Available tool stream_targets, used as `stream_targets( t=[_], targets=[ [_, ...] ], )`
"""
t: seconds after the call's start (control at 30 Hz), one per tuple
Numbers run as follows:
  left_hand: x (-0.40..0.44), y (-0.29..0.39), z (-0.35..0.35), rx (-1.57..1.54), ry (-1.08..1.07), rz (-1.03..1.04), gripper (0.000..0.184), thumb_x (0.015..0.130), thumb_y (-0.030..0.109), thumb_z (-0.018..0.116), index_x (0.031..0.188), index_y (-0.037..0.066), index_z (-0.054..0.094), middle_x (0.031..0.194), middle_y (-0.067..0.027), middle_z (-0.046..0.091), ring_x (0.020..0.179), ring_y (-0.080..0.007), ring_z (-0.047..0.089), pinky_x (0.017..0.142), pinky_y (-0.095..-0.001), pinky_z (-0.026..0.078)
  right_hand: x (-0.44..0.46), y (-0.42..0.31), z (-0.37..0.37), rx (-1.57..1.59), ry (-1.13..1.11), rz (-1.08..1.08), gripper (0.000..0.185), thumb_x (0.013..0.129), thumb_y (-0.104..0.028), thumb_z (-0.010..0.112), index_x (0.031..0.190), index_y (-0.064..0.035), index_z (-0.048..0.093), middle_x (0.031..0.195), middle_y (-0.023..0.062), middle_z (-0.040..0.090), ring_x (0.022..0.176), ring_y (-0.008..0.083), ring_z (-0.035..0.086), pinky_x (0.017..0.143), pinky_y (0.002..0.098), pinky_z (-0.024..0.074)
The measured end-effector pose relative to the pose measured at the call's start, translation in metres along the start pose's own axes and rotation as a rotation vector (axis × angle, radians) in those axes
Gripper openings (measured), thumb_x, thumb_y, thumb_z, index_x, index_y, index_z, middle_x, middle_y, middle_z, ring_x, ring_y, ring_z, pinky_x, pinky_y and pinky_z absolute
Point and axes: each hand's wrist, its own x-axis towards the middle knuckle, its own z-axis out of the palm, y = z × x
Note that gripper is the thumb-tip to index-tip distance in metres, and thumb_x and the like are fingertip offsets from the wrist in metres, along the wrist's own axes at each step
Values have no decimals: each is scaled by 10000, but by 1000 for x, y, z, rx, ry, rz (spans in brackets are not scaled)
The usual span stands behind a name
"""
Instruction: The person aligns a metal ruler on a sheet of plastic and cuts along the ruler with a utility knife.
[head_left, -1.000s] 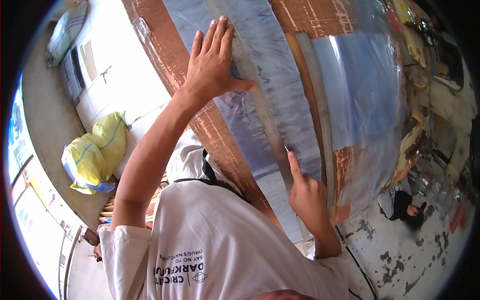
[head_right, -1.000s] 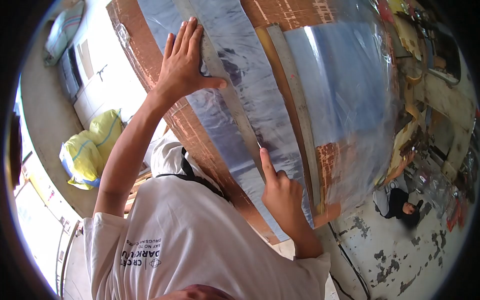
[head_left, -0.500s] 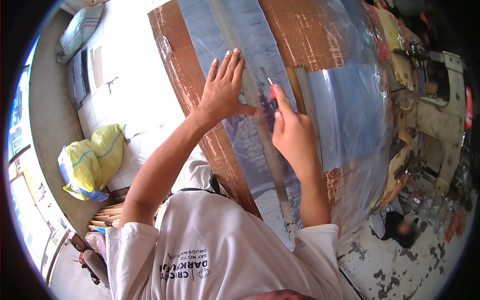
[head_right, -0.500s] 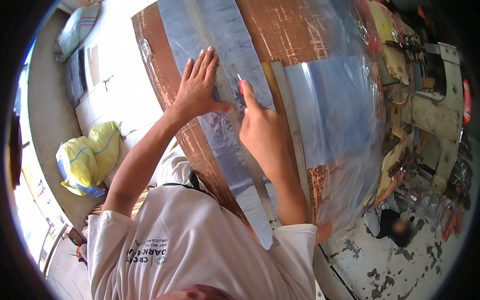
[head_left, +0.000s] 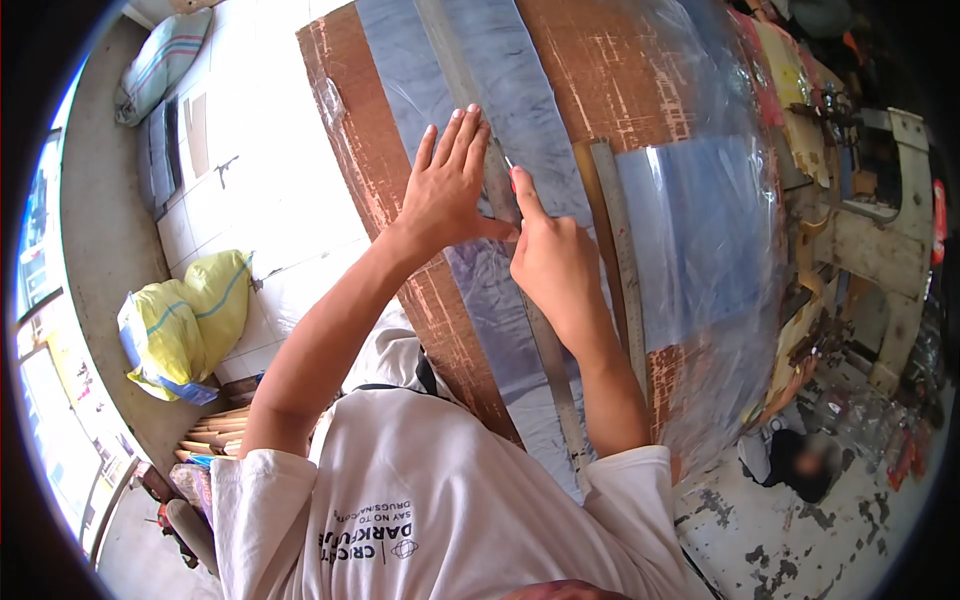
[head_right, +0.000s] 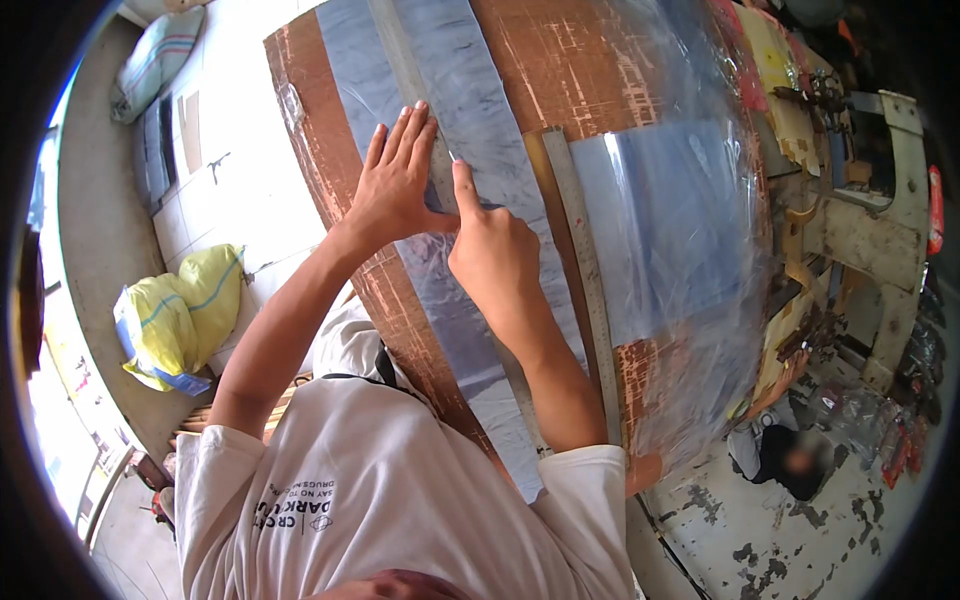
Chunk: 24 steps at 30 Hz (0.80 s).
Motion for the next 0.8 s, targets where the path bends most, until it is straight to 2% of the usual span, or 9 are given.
stream_targets(
  t=[0.23,0.33,0.43,0.47,0.57,0.6,0.73,0.8],
  targets=[
    [-1,-2,5,23,50,12,1386,509,681,877,1540,-52,312,1651,-206,251,1556,-335,189,1258,-533,165,-23,10,11,-46,16,-11,736,818,-20,640,1519,-143,453,637,200,657,605,394,702,552,491,557],
    [0,-3,5,23,44,19,1403,488,681,891,1540,-46,312,1649,-206,253,1554,-337,194,1258,-534,168,-55,23,14,-52,7,-20,803,781,6,632,1543,-160,439,564,149,601,508,358,652,491,466,509],
    [0,0,2,45,21,-2,1417,474,679,900,1543,-38,308,1649,-206,253,1552,-339,197,1256,-540,175,-82,26,12,-66,-43,7,800,781,9,630,1541,-157,442,558,147,591,487,352,636,469,467,488],
    [1,0,1,4,-8,-16,1457,459,663,919,1565,-24,263,1664,-213,207,1564,-344,147,1264,-531,141,-89,31,16,-39,-4,-15,813,770,20,635,1540,-155,444,540,130,569,465,332,619,443,456,468],
    [1,-3,6,16,4,-7,1461,464,684,911,1567,-20,262,1665,-210,206,1566,-342,138,1267,-531,134,-117,36,9,-87,-69,14,831,756,39,638,1541,-156,446,540,115,555,455,307,611,431,437,462],
    [0,-3,9,48,56,20,1442,450,706,897,1544,-29,312,1646,-211,257,1554,-339,191,1254,-551,180,-129,39,8,-90,-80,19,852,740,54,636,1542,-164,449,553,107,551,443,288,598,419,416,451],
    [0,-4,11,57,58,13,1441,453,727,886,1543,-24,317,1644,-210,262,1554,-332,191,1256,-544,182,-166,40,-6,-49,-184,106,763,818,77,584,1538,-134,446,578,134,541,479,332,555,494,447,439],
    [-1,-3,11,54,51,13,1434,460,725,885,1542,-25,319,1642,-209,264,1554,-330,194,1257,-543,179,-187,46,-6,-114,-229,120,881,727,51,633,1554,-179,434,570,108,556,440,284,582,417,430,419]
  ],
)
